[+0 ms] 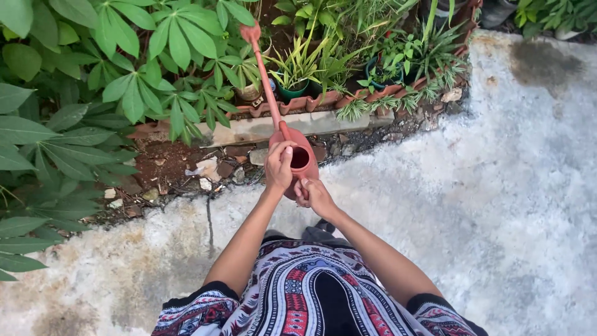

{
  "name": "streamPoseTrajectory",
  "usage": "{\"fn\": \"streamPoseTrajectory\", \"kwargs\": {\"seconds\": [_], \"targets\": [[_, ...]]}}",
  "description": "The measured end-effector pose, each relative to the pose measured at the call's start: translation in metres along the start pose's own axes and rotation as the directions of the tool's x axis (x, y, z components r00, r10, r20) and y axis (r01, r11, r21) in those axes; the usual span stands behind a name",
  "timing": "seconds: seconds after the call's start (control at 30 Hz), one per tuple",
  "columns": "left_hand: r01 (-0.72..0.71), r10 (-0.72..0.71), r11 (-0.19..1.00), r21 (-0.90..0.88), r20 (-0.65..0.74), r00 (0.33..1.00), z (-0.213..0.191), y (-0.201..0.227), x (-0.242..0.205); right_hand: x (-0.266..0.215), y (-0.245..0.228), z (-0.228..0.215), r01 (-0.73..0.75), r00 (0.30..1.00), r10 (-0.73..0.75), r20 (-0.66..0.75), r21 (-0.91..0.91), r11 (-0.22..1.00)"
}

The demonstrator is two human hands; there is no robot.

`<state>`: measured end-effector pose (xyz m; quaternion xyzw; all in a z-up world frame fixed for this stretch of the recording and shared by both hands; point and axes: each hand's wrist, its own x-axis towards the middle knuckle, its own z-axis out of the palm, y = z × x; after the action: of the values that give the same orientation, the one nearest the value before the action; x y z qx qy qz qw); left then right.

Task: The person uses a red watering can to water several potted plants and a garden bed along a concrete path. They move along the path, tilting the can to pour water onto the soil of each plant in sequence.

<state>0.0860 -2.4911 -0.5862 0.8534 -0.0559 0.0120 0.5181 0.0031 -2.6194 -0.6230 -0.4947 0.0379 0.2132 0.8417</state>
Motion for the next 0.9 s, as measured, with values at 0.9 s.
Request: {"fn": "streamPoseTrajectory", "kwargs": {"seconds": [0.9], "targets": [[0.047,0.092,0.98,-0.193,0.654,0.751,0.339,0.013,0.143,0.004,-0.063,-0.249,0.116,0.757,0.0,-0.654,0.134,0.984]]}}
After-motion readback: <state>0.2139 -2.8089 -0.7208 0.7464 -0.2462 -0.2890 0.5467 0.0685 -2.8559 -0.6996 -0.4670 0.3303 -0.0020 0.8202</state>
